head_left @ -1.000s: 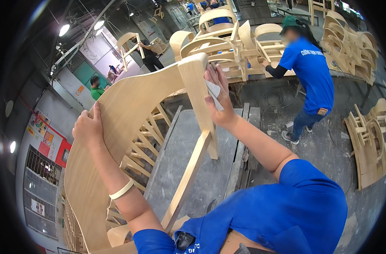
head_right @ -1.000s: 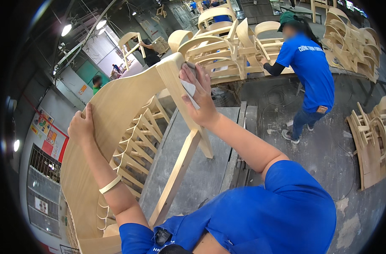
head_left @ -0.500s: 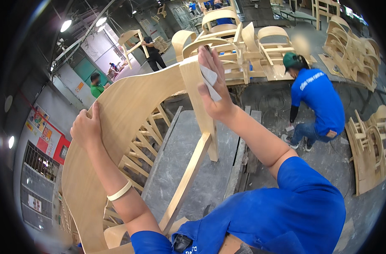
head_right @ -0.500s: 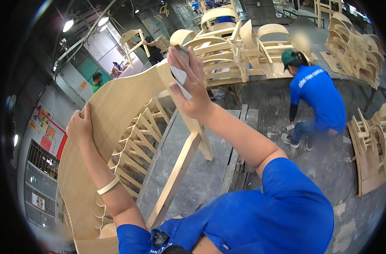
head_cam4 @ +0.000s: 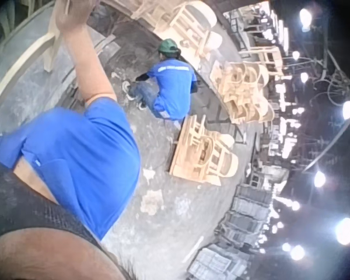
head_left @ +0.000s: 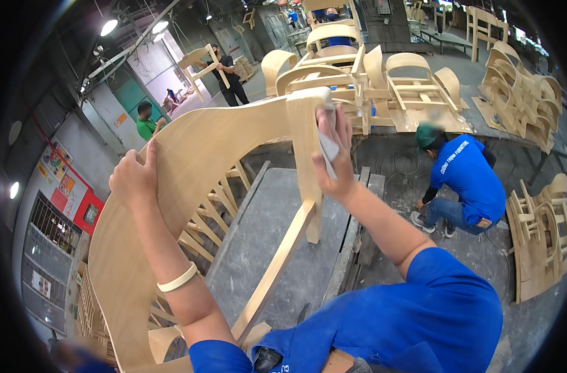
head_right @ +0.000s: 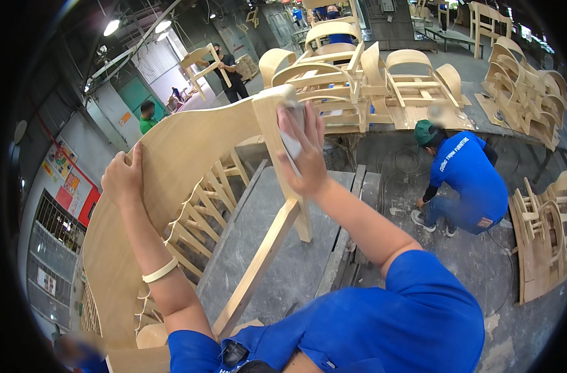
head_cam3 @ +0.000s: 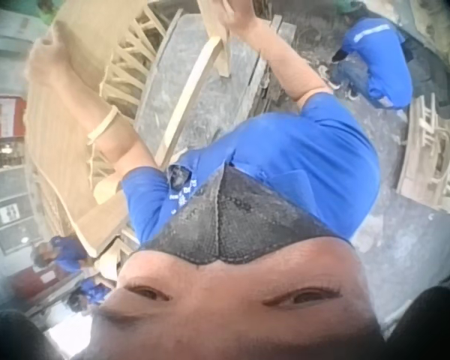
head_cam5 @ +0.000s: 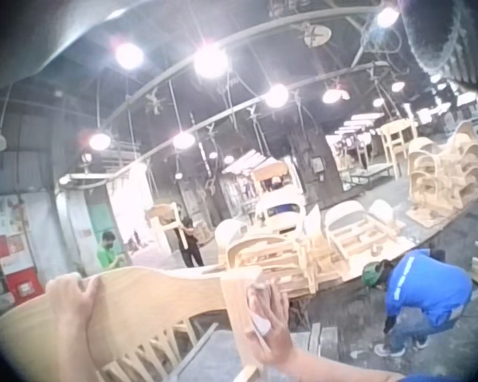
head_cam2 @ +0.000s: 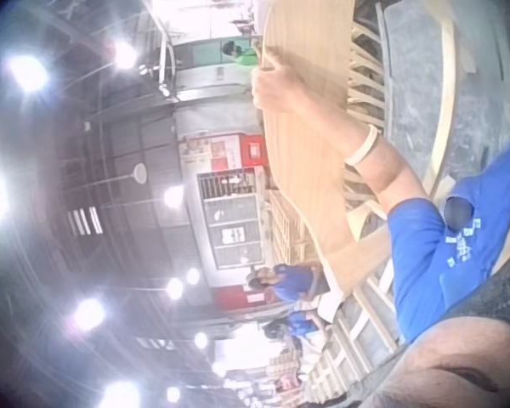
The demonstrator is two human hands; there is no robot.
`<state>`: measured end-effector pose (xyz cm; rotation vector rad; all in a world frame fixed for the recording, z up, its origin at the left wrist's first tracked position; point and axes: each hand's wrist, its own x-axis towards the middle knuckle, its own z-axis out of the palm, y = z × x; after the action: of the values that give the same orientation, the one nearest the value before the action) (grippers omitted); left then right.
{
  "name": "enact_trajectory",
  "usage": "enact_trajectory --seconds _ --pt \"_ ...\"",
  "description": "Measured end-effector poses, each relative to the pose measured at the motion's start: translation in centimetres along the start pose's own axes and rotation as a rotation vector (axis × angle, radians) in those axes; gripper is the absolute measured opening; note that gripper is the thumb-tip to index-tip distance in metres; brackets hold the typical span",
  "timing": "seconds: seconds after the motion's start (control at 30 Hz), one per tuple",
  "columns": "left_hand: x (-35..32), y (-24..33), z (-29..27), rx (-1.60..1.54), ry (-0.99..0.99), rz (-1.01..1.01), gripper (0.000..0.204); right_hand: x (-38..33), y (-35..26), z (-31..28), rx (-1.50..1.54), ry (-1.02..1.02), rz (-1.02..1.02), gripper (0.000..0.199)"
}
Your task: The person sands the surfaces of unfinished wooden chair frames using a sanding block. They repeatedly lift, rotate, and reposition the chairs to sand the backrest, seat, and legs, then place the chairs on a workbench or floor.
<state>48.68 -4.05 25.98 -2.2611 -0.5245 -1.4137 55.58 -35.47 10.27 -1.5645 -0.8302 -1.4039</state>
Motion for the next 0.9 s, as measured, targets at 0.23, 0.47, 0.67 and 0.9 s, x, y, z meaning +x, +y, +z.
enact_trajectory --seconds 0.23,0.47,0.67,0.9 --pt "-0.5 0.7 -0.8 0.002 0.015 -0.005 0.061 4.8 1.3 -1.2 0.156 0.086 -0.132 0.047" --pt "-0.3 0.5 -0.4 -0.08 0.007 -0.029 0.059 -2.7 2.2 -3.5 0.172 -0.138 0.112 0.044" --pt "-0.3 1.2 -0.6 -0.049 -0.02 -0.022 0.061 1.8 3.3 -3.3 0.036 -0.099 -0.026 0.045" --pt "-0.6 1.5 -0.8 -0.085 0.071 0.008 0.06 -0.1 2.6 -2.8 0.064 0.052 -0.084 0.049"
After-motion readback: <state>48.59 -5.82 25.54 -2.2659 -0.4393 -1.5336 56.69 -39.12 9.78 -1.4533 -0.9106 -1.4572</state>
